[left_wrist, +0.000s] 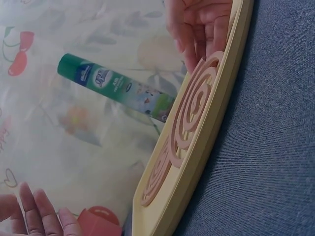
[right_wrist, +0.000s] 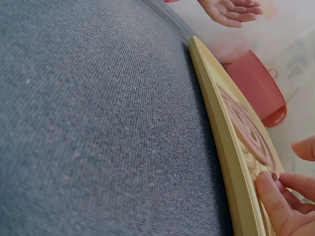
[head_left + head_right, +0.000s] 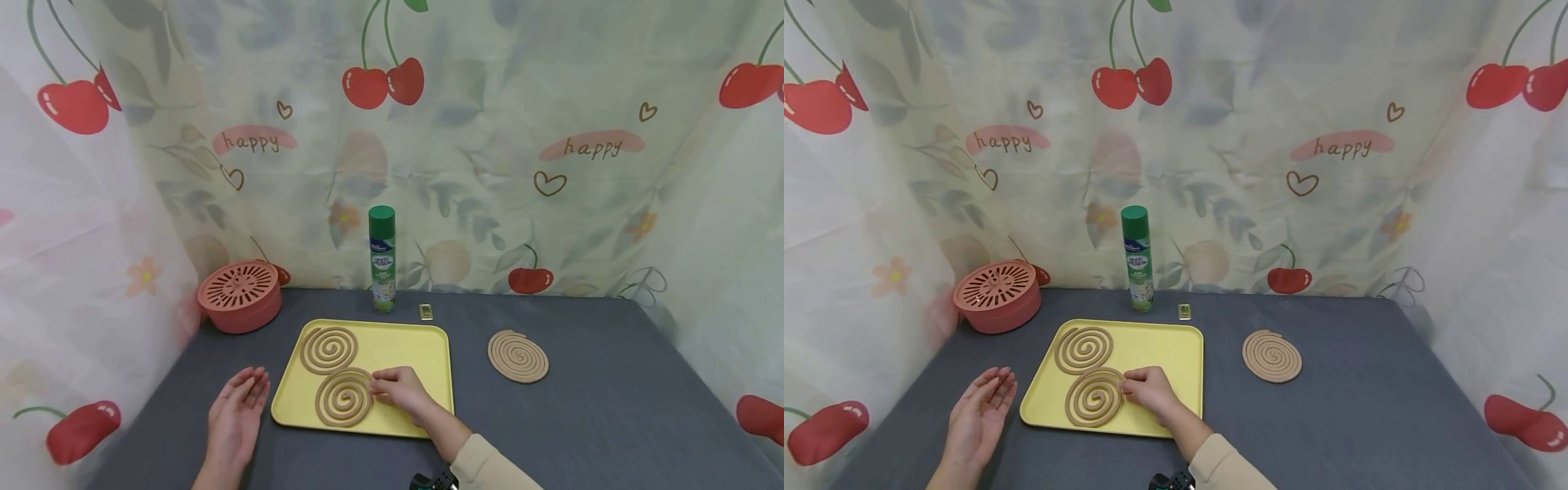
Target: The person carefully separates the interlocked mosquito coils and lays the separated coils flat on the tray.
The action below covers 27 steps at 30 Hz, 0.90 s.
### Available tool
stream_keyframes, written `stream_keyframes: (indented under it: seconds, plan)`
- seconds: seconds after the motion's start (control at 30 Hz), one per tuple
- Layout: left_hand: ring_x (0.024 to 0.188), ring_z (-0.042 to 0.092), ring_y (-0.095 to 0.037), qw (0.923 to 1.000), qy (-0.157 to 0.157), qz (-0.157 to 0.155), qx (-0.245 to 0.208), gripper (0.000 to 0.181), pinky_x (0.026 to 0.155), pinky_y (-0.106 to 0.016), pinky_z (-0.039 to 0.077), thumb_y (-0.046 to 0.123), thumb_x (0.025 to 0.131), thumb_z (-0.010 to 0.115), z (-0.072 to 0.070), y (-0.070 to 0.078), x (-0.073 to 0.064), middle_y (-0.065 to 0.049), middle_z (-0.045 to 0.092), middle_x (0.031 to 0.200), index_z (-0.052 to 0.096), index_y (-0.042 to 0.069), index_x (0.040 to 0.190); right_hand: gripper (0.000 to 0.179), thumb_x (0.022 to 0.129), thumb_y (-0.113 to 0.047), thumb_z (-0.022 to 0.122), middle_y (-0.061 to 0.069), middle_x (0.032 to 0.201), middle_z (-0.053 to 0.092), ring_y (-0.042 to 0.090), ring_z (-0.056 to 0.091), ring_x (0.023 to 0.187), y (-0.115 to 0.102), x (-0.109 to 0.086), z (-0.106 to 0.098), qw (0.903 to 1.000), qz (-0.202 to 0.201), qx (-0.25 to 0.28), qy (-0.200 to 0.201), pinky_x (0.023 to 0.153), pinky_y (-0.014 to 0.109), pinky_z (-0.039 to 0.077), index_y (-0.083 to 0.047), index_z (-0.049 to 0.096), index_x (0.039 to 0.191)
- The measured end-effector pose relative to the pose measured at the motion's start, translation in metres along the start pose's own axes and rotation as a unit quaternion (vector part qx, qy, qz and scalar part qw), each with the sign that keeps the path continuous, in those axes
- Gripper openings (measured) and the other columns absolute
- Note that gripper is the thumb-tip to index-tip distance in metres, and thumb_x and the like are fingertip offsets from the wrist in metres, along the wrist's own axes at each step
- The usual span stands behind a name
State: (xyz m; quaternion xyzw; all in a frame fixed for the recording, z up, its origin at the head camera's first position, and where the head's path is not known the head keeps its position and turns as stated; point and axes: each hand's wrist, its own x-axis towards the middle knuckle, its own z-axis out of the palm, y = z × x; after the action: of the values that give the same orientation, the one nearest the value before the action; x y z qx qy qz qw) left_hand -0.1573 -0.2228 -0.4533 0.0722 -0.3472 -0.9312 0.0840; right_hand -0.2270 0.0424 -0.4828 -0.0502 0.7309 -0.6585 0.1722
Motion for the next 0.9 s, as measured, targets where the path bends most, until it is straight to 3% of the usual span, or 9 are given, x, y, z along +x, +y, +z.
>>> stream_keyframes:
  seconds: [0.27,0.5,0.77,0.9]
  plan:
    - [0.091,0.066,-0.015,0.9964,-0.069,0.001,-0.050,0.023,0.085,-0.025,0.052,0.000,0.097,0.040,-0.002,-0.002,-0.002,-0.005,0.070,0.093,0.062,0.008,0.097,0.031,0.086,-0.013,0.062,0.018,0.108,0.066,0.017,0.063,0.093,-0.002,-0.004,-0.001,0.9964,-0.028,-0.079,0.004,0.079,0.030,0.055,0.008,0.065,0.109]
    - [0.091,0.065,-0.015,0.9972,-0.057,-0.019,-0.044,0.021,0.086,-0.024,0.051,0.001,0.097,0.043,0.001,-0.002,0.000,-0.004,0.070,0.092,0.062,0.009,0.096,0.027,0.086,-0.018,0.063,0.014,0.103,0.069,0.006,0.053,0.077,-0.003,-0.005,-0.003,0.9948,-0.041,-0.093,0.005,0.067,0.019,0.046,0.005,0.070,0.099]
    - [0.092,0.064,-0.014,0.9973,-0.064,-0.013,-0.031,0.023,0.087,-0.024,0.050,0.001,0.098,0.041,0.006,-0.005,0.002,-0.003,0.070,0.093,0.062,0.010,0.096,0.029,0.087,-0.017,0.062,0.016,0.107,0.068,0.011,0.061,0.094,-0.002,-0.005,-0.006,0.9968,-0.021,-0.075,-0.015,0.084,0.031,0.054,0.007,0.069,0.101]
    - [0.093,0.063,-0.012,0.9986,-0.044,-0.030,-0.007,0.020,0.087,-0.023,0.050,0.003,0.098,0.042,0.013,-0.007,0.002,-0.001,0.069,0.092,0.061,0.012,0.095,0.030,0.087,-0.018,0.062,0.017,0.108,0.068,0.010,0.062,0.093,-0.002,-0.004,-0.010,0.9974,-0.017,-0.068,-0.019,0.082,0.028,0.054,0.007,0.068,0.104]
